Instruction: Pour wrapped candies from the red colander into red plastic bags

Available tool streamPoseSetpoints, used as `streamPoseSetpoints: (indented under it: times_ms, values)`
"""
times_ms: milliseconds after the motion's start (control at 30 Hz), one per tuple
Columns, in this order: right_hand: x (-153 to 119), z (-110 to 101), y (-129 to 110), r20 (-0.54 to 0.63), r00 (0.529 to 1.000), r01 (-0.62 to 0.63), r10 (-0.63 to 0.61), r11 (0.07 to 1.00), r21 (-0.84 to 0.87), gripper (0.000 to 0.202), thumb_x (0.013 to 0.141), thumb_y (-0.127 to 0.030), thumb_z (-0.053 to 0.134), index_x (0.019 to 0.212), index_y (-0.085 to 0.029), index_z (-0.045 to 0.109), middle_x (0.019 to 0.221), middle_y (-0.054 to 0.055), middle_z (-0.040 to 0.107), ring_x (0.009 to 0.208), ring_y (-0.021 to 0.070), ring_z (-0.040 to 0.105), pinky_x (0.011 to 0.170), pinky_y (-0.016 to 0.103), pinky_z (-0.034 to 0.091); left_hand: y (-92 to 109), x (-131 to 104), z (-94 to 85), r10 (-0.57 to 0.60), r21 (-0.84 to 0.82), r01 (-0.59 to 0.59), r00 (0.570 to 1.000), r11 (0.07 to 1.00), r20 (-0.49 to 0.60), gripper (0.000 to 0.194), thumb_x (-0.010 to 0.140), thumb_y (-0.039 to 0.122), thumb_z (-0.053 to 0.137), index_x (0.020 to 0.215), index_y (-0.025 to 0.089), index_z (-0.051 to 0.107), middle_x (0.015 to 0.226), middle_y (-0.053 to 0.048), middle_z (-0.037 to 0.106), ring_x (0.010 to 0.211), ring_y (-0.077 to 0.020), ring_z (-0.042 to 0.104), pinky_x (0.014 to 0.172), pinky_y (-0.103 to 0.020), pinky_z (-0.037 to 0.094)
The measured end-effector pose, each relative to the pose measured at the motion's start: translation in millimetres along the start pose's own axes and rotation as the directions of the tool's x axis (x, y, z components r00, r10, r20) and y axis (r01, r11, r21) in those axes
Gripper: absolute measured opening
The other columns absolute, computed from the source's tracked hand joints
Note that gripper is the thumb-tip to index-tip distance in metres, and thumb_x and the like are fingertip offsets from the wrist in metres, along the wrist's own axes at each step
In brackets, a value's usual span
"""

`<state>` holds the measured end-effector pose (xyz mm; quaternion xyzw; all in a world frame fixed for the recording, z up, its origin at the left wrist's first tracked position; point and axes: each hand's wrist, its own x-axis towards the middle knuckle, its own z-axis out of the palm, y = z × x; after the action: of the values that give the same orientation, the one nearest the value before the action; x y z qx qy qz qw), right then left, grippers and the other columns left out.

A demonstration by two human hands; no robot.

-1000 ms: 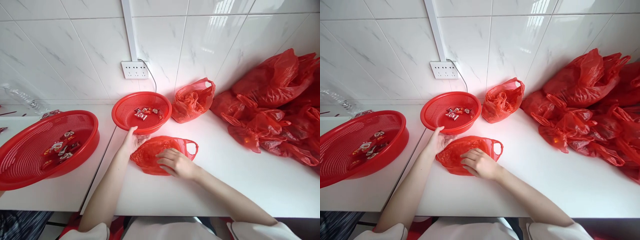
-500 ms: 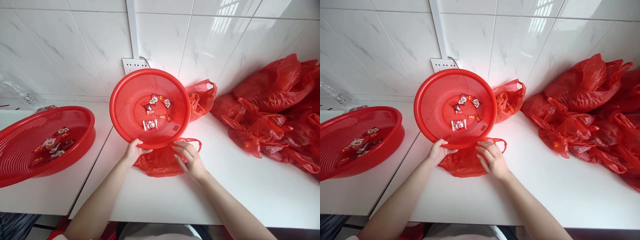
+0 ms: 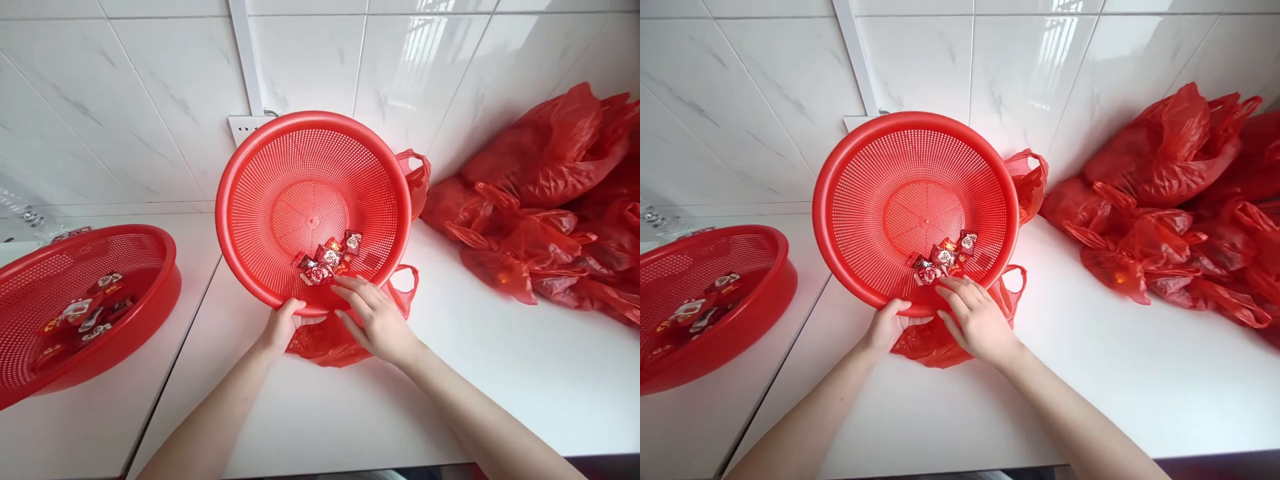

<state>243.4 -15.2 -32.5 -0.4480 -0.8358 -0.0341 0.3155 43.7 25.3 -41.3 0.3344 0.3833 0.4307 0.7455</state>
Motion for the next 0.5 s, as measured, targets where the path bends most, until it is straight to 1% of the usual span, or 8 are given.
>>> streamPoseSetpoints:
  times_ms: [67, 133, 200, 233, 333, 400, 467, 500]
  values:
    - [13.4, 9.0, -5.9, 0.083, 0.996, -0.022, 0.025, 0.999, -0.039, 0.062, 0.096, -0.042, 0.044, 0.146, -0.009, 0.031, 0.148, 0.017, 0.041, 0.139, 0.0273, 0.035, 0.114, 0.049, 0.032, -2.7, -0.6, -1.1, 0.006, 0.016, -0.006, 1.0, 1.0, -0.017, 0.009, 0.068, 0.018, 0.06, 0.067, 0.011, 0.066, 0.074, -0.006, 0.068, 0.077, -0.0212, 0.064, 0.075, -0.04, 0.057]
    - [20.6, 20.7, -9.6, 0.121, 0.991, -0.041, 0.051, 0.996, -0.083, 0.078, 0.094, -0.055, 0.04, 0.151, -0.006, 0.018, 0.152, 0.02, 0.032, 0.142, 0.0312, 0.028, 0.116, 0.057, 0.022, -8.2, 0.0, -4.6, 0.02, 0.045, -0.018, 0.999, 0.999, -0.027, 0.009, 0.068, 0.017, 0.06, 0.06, 0.013, 0.062, 0.067, -0.002, 0.063, 0.069, -0.0162, 0.06, 0.072, -0.036, 0.057]
    - [20.1, 30.7, -10.6, 0.13, 0.989, -0.061, 0.074, 0.993, -0.1, 0.086, 0.091, -0.062, 0.04, 0.151, -0.005, 0.016, 0.15, 0.022, 0.034, 0.141, 0.0356, 0.028, 0.115, 0.063, 0.016, -14.6, 0.8, -7.8, 0.039, 0.065, -0.038, 0.999, 0.997, -0.022, 0.007, 0.069, 0.016, 0.06, 0.065, 0.013, 0.065, 0.069, -0.001, 0.064, 0.069, -0.0145, 0.059, 0.069, -0.031, 0.056]
    - [17.6, 33.6, -10.2, 0.137, 0.988, -0.065, 0.077, 0.994, -0.087, 0.087, 0.089, -0.063, 0.042, 0.151, -0.006, 0.018, 0.148, 0.023, 0.038, 0.139, 0.0369, 0.031, 0.114, 0.063, 0.019, -17.3, 0.8, -8.4, 0.046, 0.066, -0.045, 0.999, 0.997, -0.014, 0.009, 0.07, 0.016, 0.059, 0.072, 0.014, 0.067, 0.074, -0.001, 0.065, 0.071, -0.015, 0.06, 0.068, -0.03, 0.055]
    - [7.7, 31.7, -7.4, 0.15, 0.987, -0.069, 0.061, 0.996, 0.048, 0.08, 0.087, -0.059, 0.051, 0.148, -0.011, 0.031, 0.131, 0.02, 0.055, 0.122, 0.0344, 0.05, 0.104, 0.056, 0.039, -19.7, 0.2, -6.1, 0.044, 0.031, -0.044, 0.999, 0.999, 0.023, 0.022, 0.072, 0.018, 0.057, 0.089, 0.013, 0.07, 0.084, -0.005, 0.07, 0.081, -0.0205, 0.064, 0.066, -0.031, 0.054]
    - [3.1, 24.7, -5.9, 0.121, 0.991, -0.083, 0.057, 0.972, 0.218, 0.063, 0.091, -0.048, 0.053, 0.143, -0.016, 0.04, 0.119, 0.016, 0.061, 0.109, 0.0284, 0.057, 0.094, 0.048, 0.049, -15.7, 0.7, -3.8, 0.02, -0.002, -0.02, 0.999, 1.0, 0.04, 0.024, 0.071, 0.02, 0.056, 0.089, 0.011, 0.069, 0.086, -0.009, 0.071, 0.086, -0.0255, 0.066, 0.068, -0.036, 0.056]
    - [1.3, 18.4, -5.5, 0.074, 0.993, -0.117, 0.094, 0.892, 0.437, 0.046, 0.092, -0.036, 0.053, 0.135, -0.021, 0.05, 0.115, 0.011, 0.064, 0.104, 0.0243, 0.06, 0.091, 0.044, 0.052, -8.6, 3.4, -4.5, 0.03, -0.04, -0.03, 1.0, 0.999, 0.009, 0.022, 0.07, 0.02, 0.056, 0.085, 0.01, 0.068, 0.085, -0.011, 0.072, 0.09, -0.0291, 0.067, 0.074, -0.041, 0.056]
    - [1.2, 16.5, -5.5, 0.063, 0.988, -0.154, 0.144, 0.815, 0.559, 0.039, 0.092, -0.033, 0.055, 0.13, -0.023, 0.055, 0.113, 0.01, 0.065, 0.103, 0.0229, 0.061, 0.091, 0.043, 0.052, -4.5, 5.6, -6.4, 0.053, -0.057, -0.054, 0.998, 0.997, -0.02, 0.022, 0.069, 0.02, 0.057, 0.084, 0.01, 0.068, 0.086, -0.011, 0.072, 0.092, -0.0302, 0.067, 0.077, -0.043, 0.056]
